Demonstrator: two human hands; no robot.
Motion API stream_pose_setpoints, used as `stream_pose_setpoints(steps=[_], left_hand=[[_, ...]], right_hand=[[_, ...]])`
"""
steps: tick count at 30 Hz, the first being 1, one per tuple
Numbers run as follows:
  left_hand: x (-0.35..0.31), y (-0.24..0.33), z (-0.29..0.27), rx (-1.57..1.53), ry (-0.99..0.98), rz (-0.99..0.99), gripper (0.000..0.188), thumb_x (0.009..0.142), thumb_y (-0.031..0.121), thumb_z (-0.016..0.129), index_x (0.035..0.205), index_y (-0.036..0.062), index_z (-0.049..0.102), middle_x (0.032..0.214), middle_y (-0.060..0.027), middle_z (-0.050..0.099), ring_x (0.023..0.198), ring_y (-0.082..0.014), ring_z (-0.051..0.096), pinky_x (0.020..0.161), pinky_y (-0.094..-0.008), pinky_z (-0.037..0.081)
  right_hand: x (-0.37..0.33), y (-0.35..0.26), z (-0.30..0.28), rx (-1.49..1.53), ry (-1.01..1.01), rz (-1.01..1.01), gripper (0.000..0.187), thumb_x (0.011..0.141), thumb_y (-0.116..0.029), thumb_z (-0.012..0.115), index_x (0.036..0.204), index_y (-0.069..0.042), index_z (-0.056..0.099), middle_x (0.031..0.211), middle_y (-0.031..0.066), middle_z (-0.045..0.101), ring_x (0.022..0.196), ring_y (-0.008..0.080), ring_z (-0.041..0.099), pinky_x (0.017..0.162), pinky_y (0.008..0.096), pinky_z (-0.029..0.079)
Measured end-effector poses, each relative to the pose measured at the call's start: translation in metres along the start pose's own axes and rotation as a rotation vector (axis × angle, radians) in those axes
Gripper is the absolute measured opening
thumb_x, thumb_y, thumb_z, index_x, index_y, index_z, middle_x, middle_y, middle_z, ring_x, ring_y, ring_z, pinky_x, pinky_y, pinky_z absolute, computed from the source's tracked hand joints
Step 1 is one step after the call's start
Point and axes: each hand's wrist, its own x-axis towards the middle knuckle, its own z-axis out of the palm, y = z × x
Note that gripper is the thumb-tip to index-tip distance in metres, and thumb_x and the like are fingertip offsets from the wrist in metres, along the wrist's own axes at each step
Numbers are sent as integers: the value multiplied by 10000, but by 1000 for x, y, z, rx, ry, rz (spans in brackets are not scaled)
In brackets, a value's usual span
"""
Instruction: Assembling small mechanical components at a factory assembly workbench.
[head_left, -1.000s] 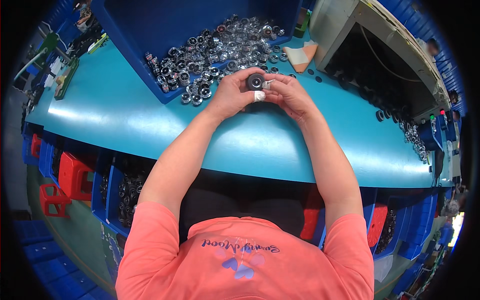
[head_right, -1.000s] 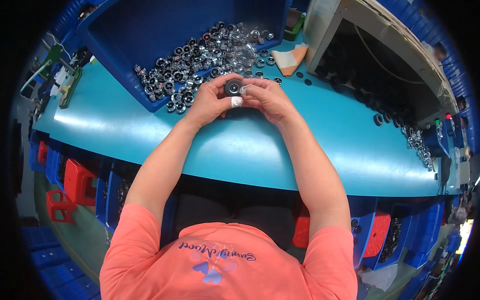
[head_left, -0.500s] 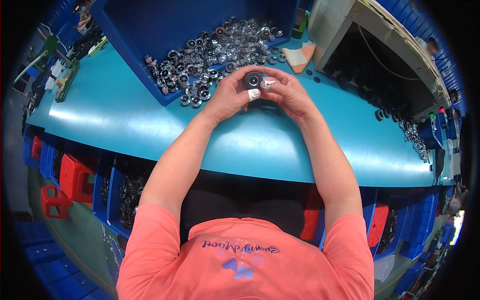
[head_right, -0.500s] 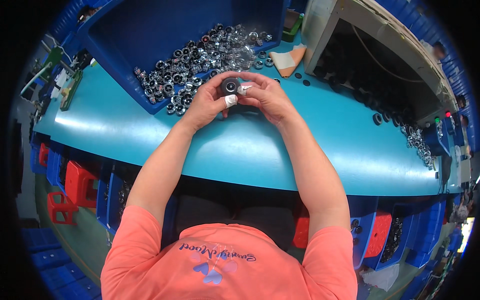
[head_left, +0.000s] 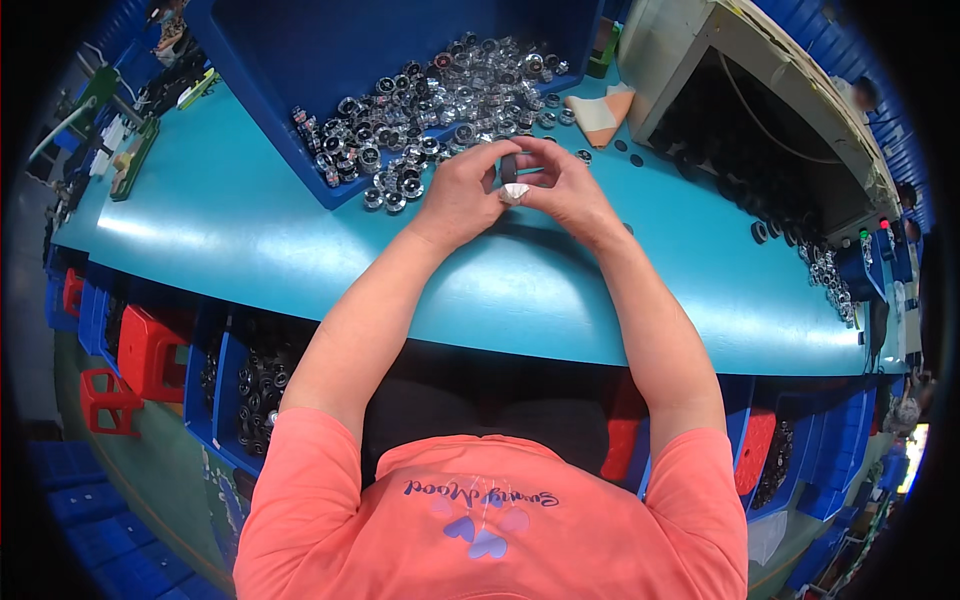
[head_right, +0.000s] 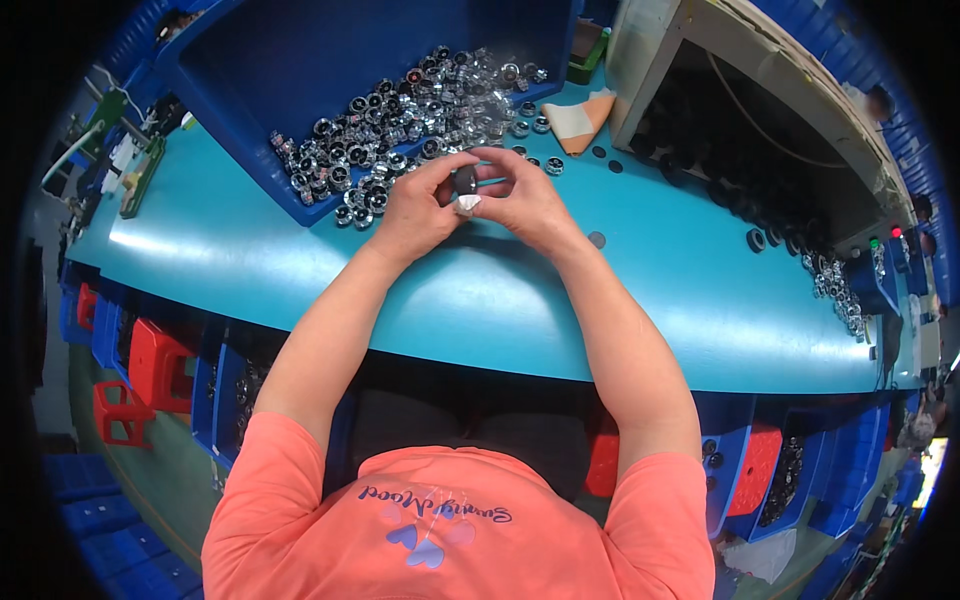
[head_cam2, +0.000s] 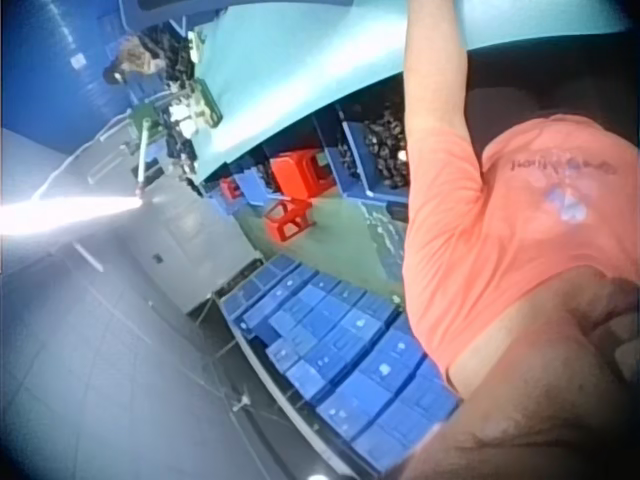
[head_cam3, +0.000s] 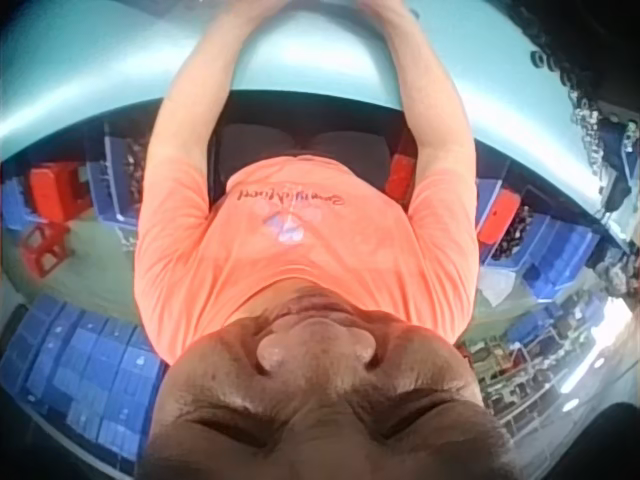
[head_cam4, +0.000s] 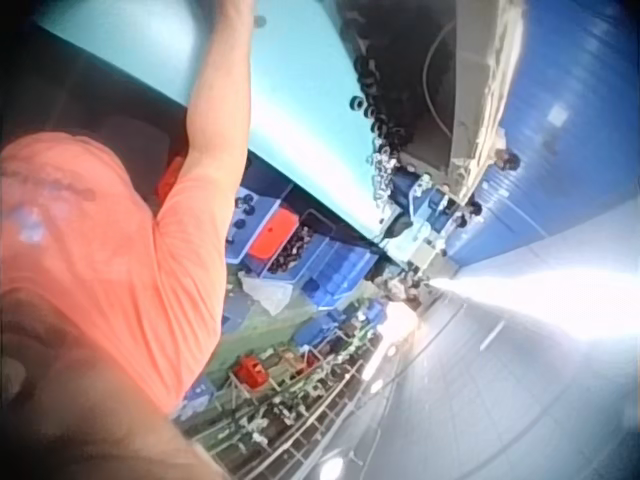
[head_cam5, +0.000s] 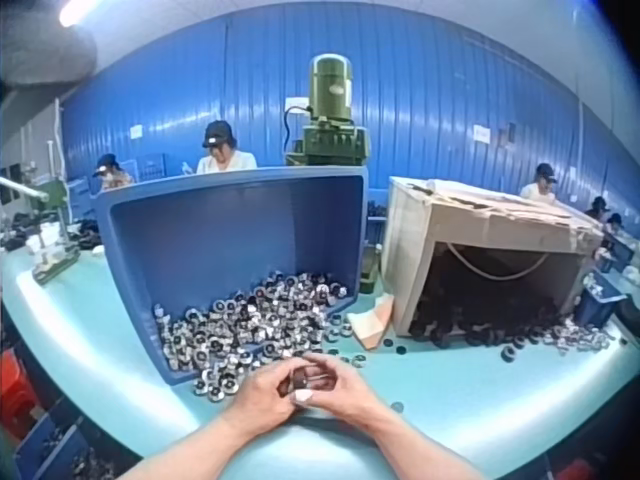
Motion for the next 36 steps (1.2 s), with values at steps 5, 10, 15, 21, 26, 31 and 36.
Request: stream_pose_setpoints(steps=[5,10,15,21,26,31,36], left_hand=[[1,-15,1,93,200,271,496,719,138,873,1184,107,703,931,-27,620,787,-154,609,694,-284,516],[-1,-8,1,89,166,203,480,703,149,876,1143,87,694,940,-52,629,817,-216,646,718,-336,539],[-2,-8,4,129,176,267,458,684,100,853,1107,67,680,951,-103,634,855,-298,667,742,-386,552],[-5,-11,9,322,211,352,427,712,68,809,1118,55,677,954,-119,629,878,-324,658,766,-391,555],[-4,-10,8,220,184,287,442,722,61,809,1146,52,687,968,-98,641,850,-269,671,730,-355,557],[-2,-8,2,-88,122,70,476,734,104,866,1179,57,702,1035,-57,674,903,-160,682,746,-285,564],[1,-12,3,-98,107,26,463,752,106,870,1182,67,703,1071,-52,677,961,-145,680,805,-272,576]], right_hand=[[2,0,-3,456,-182,106,608,897,-86,655,1457,50,461,1242,148,638,1092,200,660,966,354,554],[2,3,-6,429,-162,160,517,925,-118,602,1405,54,519,1200,119,655,1051,174,672,958,341,560],[3,5,-2,354,-98,200,451,918,-108,593,1340,49,584,1150,112,679,992,166,685,890,326,583],[0,1,4,193,-17,142,384,902,-98,591,1247,59,653,1072,101,702,942,164,694,829,311,601],[1,1,5,213,-11,153,391,910,-89,586,1271,49,649,1083,98,703,956,172,696,851,314,597],[-2,-5,-9,410,-91,215,433,923,-90,590,1338,33,614,1147,106,694,1008,180,689,902,311,578],[1,-1,-9,375,-128,185,454,920,-103,612,1354,30,602,1186,112,685,1058,172,677,938,319,565]])
